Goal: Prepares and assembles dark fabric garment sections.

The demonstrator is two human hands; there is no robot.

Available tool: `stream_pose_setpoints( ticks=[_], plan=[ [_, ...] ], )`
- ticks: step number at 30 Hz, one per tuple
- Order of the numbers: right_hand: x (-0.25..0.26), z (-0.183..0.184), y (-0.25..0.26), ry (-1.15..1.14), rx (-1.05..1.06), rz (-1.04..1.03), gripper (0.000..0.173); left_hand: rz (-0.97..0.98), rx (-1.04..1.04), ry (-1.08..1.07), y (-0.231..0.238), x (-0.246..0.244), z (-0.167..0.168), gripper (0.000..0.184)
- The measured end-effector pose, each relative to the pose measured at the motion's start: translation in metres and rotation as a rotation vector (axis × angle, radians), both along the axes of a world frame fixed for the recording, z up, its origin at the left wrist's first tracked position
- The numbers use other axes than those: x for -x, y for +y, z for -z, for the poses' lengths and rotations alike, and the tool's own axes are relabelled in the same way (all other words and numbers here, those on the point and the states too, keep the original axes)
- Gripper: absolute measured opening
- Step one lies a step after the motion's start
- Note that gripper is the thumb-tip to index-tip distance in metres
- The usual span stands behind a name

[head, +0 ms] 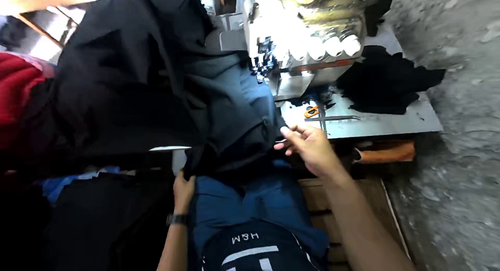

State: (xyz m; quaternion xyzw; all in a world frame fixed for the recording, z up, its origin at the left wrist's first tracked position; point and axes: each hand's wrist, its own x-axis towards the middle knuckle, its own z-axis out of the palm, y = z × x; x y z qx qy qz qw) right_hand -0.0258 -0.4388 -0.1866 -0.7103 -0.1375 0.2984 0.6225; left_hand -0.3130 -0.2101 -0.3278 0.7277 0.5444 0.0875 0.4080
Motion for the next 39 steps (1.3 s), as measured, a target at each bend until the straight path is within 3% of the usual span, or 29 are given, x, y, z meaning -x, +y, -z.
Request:
stream_pose_setpoints(
  ticks=[2,3,5,8,11,14,16,17,20,22,24,27,30,36,39],
  plan=[
    [0.000,-0.021,-0.002,0.014,-0.084,-0.017,0.009,0.003,-0.065,0.009,0.013,0.009,0.005,0.030],
    [0.000,-0.031,-0.005,-0.009,-0.094,-0.018,0.008,0.004,-0.122,-0.008,0.015,0.017,-0.008,0.028],
    [-0.001,-0.041,-0.008,-0.064,-0.050,-0.009,0.005,0.031,-0.343,-0.012,0.021,0.041,-0.059,0.028],
    [0.002,-0.024,-0.008,-0.020,0.022,0.023,0.004,0.050,-0.801,-0.042,0.054,0.067,-0.142,0.031],
    [0.005,0.006,-0.001,-0.055,0.074,0.047,0.004,-0.042,-0.978,-0.051,0.104,0.045,-0.180,0.031],
    [-0.006,0.031,0.002,-0.361,0.256,0.033,0.011,0.133,-0.877,-0.018,0.154,-0.012,-0.180,0.038],
    [-0.019,0.037,0.000,-0.570,0.301,-0.094,0.016,0.277,-0.788,0.000,0.155,-0.045,-0.184,0.042],
    [-0.032,0.037,0.001,-0.671,0.300,-0.128,0.019,0.284,-0.822,-0.044,0.141,-0.063,-0.188,0.040],
    [-0.060,0.036,0.011,-1.013,0.249,0.042,0.016,0.372,-0.998,-0.350,0.065,-0.108,-0.186,0.019],
    [-0.074,0.037,0.032,-1.185,0.207,0.102,0.024,0.621,-0.841,-0.522,0.006,-0.144,-0.174,0.015],
    [-0.079,0.047,0.053,-1.271,0.218,0.101,0.037,0.967,-0.512,-0.623,-0.038,-0.166,-0.150,0.016],
    [-0.083,0.061,0.071,-1.306,0.162,0.180,0.027,1.326,-0.137,-0.567,-0.076,-0.167,-0.112,0.020],
    [-0.084,0.067,0.061,-1.255,0.125,0.186,0.013,1.374,0.027,-0.505,-0.093,-0.148,-0.087,0.021],
    [-0.071,0.066,0.017,-1.020,0.352,0.141,0.011,1.307,-0.030,-0.409,-0.077,-0.129,-0.086,0.023],
    [-0.070,0.050,0.013,-0.919,0.343,-0.092,0.036,1.331,-0.126,-0.381,-0.073,-0.141,-0.094,0.022]
  ],
)
